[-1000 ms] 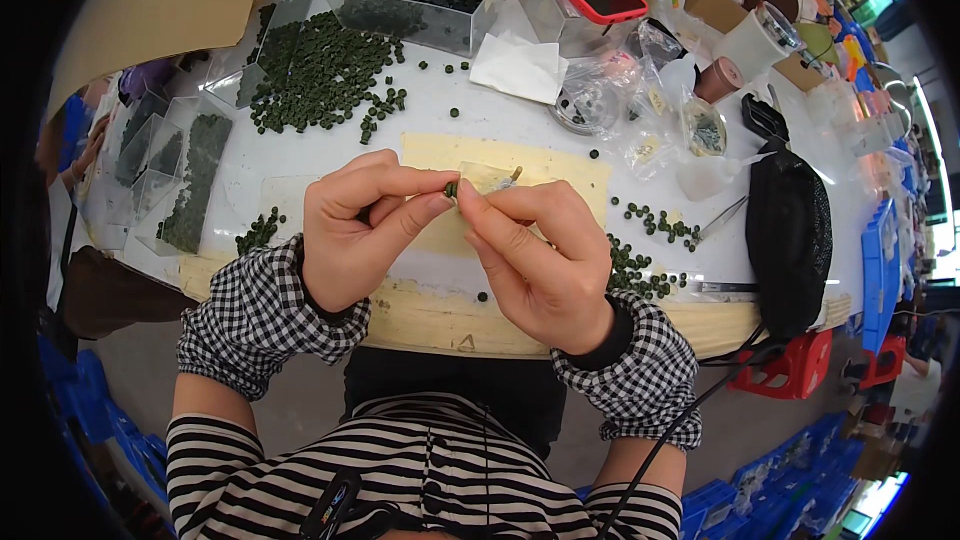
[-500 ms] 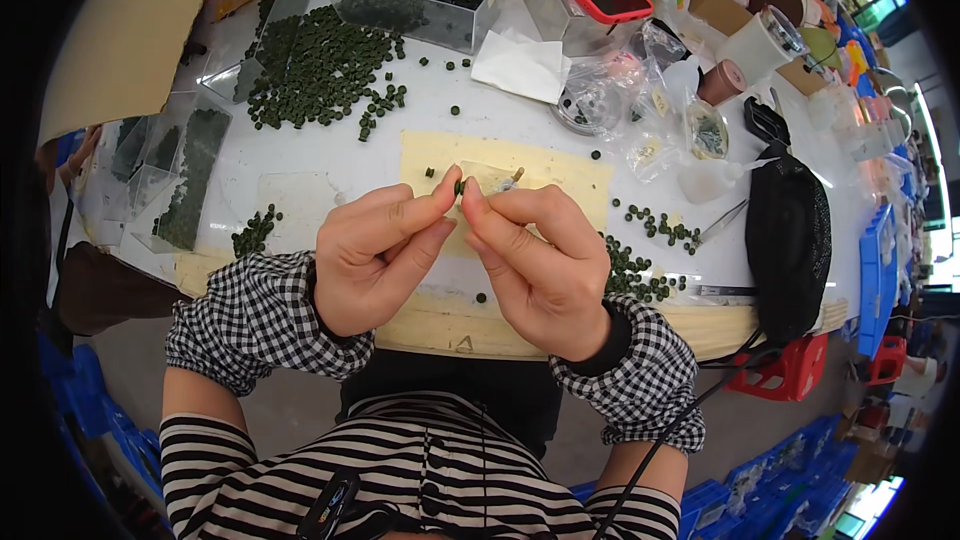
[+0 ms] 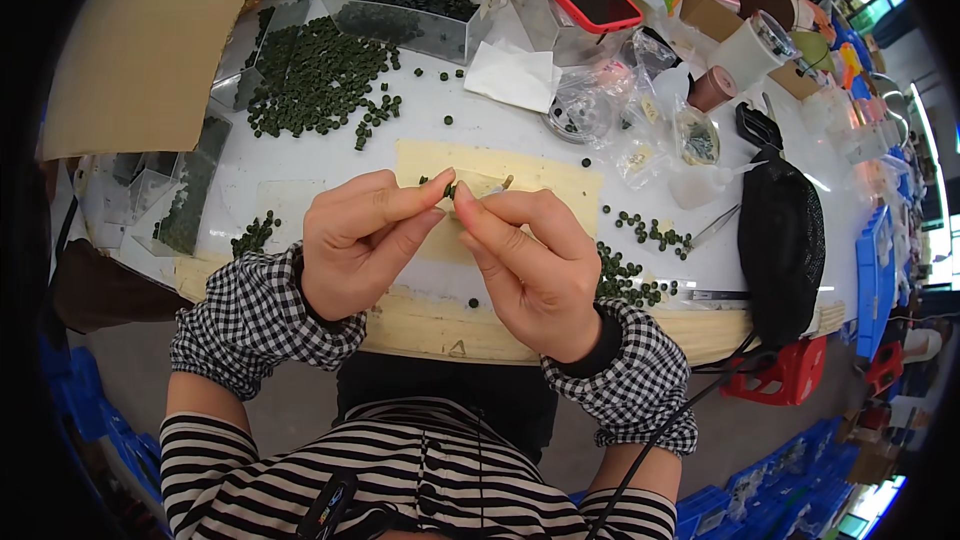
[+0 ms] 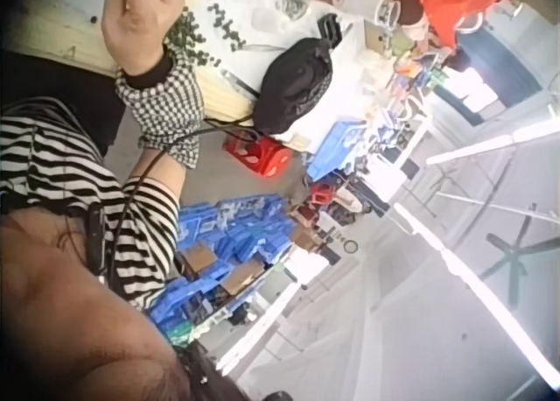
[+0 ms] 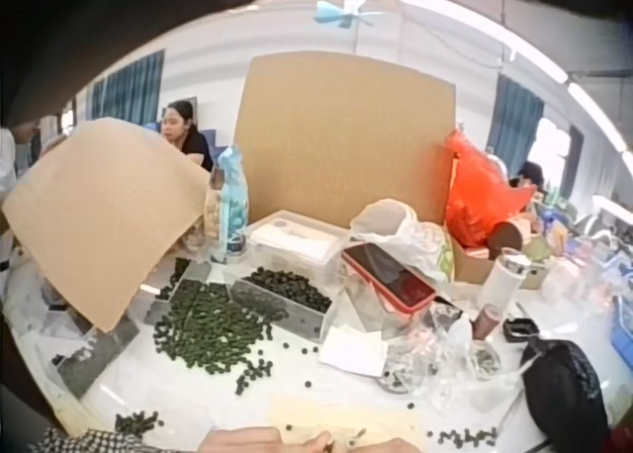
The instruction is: Assembling small green toy components by hand on a workbench.
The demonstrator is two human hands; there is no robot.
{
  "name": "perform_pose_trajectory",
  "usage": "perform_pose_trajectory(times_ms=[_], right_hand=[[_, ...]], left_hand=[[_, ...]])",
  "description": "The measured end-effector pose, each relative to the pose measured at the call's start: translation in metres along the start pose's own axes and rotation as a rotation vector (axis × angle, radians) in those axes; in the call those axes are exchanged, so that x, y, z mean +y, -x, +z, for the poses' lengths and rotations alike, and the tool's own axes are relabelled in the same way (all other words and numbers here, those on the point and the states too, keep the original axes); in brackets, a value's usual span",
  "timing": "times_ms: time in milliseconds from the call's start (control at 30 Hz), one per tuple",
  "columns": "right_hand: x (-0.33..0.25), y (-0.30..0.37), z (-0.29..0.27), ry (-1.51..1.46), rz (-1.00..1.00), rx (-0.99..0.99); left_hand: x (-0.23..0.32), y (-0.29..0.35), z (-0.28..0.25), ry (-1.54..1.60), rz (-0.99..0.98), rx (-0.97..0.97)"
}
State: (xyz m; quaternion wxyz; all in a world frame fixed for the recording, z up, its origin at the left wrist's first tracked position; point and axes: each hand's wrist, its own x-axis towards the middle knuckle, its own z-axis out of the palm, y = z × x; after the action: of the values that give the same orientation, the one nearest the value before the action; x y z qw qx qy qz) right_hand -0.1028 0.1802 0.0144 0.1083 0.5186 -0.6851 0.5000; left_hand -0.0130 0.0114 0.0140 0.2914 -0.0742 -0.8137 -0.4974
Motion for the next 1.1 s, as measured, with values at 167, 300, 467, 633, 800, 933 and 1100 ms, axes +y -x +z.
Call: perform_pose_trajectory(times_ms=[167,300,467,633,800,933,1100], right_hand=[[0.0004,-0.0012,-0.0003,0.02,-0.056,-0.011],[0.0003,-0.002,-0.0004,0.032,-0.074,-0.015],[0.0012,-0.0022,-0.0003,0.04,-0.091,-0.014],[0.0023,-0.0025,-0.0017,0.055,-0.105,-0.026],[0.0022,-0.0033,-0.0018,0.055,-0.116,-0.028],[0.0024,-0.0024,-0.0015,0.057,-0.118,-0.02],[-0.0009,-0.0036,-0.0036,0.121,-0.109,-0.006]], left_hand=[[0.0004,-0.0013,-0.0056,0.084,-0.089,0.006],[-0.0011,-0.0011,-0.0058,0.082,-0.074,0.026],[-0.0009,-0.0014,-0.0059,0.077,-0.078,0.021],[-0.0023,-0.0008,-0.0057,0.092,-0.08,0.019],[-0.0012,-0.0008,-0.0064,0.104,-0.092,0.014],[-0.0014,-0.0007,-0.0066,0.114,-0.108,0.007],[-0.0016,-0.0005,-0.0061,0.165,-0.192,-0.008]])
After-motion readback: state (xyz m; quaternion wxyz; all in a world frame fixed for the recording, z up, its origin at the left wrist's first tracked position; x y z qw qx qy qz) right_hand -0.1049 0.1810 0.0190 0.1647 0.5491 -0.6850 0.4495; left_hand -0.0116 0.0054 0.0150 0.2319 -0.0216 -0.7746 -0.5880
